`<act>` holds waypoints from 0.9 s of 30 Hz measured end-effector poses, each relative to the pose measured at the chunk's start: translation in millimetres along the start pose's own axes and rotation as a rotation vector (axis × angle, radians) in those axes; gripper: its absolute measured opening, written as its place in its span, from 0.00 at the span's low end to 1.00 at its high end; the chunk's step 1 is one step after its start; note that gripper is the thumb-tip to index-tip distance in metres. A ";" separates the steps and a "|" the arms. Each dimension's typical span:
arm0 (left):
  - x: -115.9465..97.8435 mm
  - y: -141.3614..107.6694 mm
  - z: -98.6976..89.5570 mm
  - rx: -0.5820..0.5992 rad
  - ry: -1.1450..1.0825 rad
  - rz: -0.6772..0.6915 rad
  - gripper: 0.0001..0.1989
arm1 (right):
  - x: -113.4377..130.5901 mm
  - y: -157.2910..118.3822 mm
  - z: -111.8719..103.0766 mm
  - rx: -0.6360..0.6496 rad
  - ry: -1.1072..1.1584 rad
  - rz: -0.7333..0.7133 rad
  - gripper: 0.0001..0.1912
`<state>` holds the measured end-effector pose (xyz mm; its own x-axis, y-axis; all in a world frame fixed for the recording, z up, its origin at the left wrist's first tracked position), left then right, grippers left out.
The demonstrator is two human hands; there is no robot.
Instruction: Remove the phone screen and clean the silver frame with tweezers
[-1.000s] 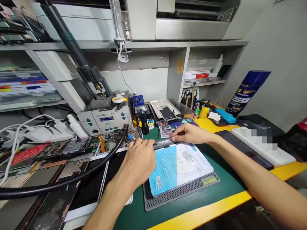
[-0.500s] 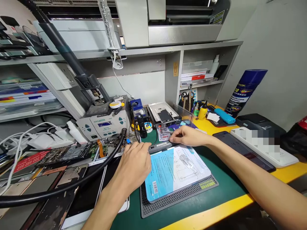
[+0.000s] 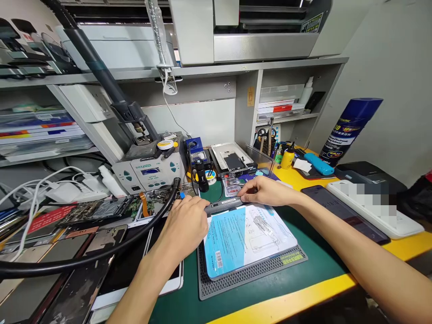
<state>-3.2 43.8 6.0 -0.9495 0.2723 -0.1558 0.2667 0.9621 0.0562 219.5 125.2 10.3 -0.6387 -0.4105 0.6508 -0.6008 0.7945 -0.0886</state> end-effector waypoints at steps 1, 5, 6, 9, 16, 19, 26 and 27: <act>-0.2 0.1 0.2 0.004 0.002 0.008 0.23 | -0.1 0.4 0.0 -0.006 0.001 -0.005 0.14; -1.8 -0.3 -0.3 0.010 0.011 0.039 0.24 | -1.4 1.6 0.5 -0.023 0.011 -0.020 0.12; -2.0 -0.5 -0.7 0.010 0.015 0.043 0.24 | -1.8 1.8 0.8 -0.027 0.013 -0.022 0.12; -2.2 -1.0 -2.4 0.006 0.029 0.043 0.25 | -1.9 2.2 2.2 -0.035 0.024 -0.027 0.12; -4.2 -0.3 -6.0 -0.010 0.040 0.051 0.24 | 1.8 2.6 4.5 -0.041 0.050 -0.019 0.11; -5.3 -0.4 -6.1 -0.011 0.038 0.052 0.23 | 3.5 1.7 4.3 -0.038 0.064 -0.009 0.08; -6.0 -3.0 -4.2 -0.017 0.035 0.058 0.22 | -9.6 6.8 2.7 -0.181 0.193 0.128 0.13; -5.9 -3.5 -3.9 -0.017 0.033 0.058 0.22 | -15.0 8.5 -0.1 -0.245 0.230 0.173 0.14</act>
<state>0.8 38.8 10.6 -0.9374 0.3272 -0.1194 0.3193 0.9442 0.0809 224.0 138.1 -0.1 -0.5793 -0.1712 0.7969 -0.3423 0.9384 -0.0472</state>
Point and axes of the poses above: each hand's wrist, its own y-axis towards the middle knuckle, its own z-axis out of the palm, x = y × z, the point moved 4 cm from there along y, towards the middle knuckle, and after that the axes turned 3 degrees about x, right-handed, at the moved point
